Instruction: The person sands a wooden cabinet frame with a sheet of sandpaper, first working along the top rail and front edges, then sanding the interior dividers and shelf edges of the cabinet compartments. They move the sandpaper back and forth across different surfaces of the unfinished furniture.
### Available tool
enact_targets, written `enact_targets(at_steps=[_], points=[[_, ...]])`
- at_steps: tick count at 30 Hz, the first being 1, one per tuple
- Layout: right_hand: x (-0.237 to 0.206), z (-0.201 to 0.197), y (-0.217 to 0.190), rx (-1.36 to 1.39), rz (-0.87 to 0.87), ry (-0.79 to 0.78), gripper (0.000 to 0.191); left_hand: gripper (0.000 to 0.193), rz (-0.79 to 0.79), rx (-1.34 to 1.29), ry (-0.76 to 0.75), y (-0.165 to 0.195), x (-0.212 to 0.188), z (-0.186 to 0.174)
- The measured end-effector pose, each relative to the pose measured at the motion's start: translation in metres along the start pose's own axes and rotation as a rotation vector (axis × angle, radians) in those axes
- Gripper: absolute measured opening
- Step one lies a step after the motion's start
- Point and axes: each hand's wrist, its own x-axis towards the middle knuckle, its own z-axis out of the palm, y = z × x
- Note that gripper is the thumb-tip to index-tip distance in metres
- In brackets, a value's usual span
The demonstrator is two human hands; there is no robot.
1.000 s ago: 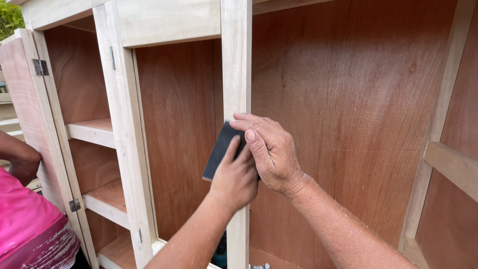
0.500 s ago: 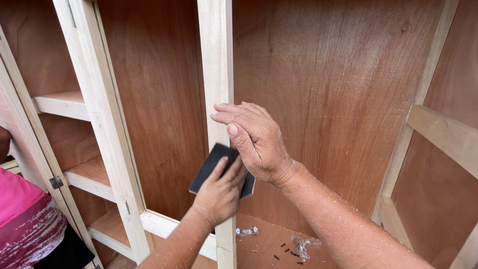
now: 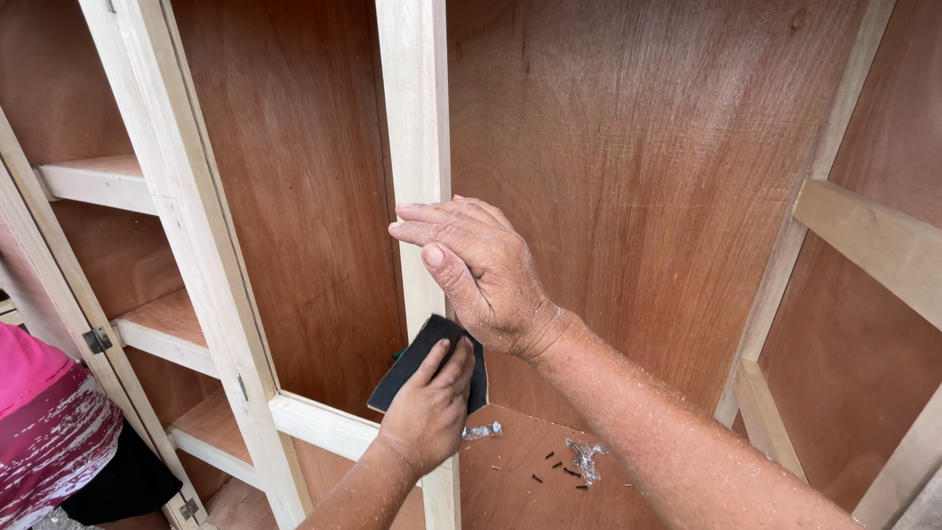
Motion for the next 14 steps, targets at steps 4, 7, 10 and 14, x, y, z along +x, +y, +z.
enact_targets(at_steps=[4,7,10,14], points=[[0.004,0.005,-0.001,0.024,-0.002,-0.009,0.044,0.051,-0.055,-0.144,0.259,-0.044,0.022,-0.009],[0.002,0.009,-0.003,0.042,0.004,-0.003,0.045,0.056,-0.147,-0.233,0.576,-0.054,0.029,-0.015],[-0.004,0.009,0.001,0.042,0.020,-0.007,0.044,0.052,-0.148,-0.222,0.154,-0.023,0.017,-0.002],[-0.012,0.004,0.003,0.030,0.048,-0.005,0.044,0.064,0.084,0.085,-0.200,0.039,-0.013,0.027]])
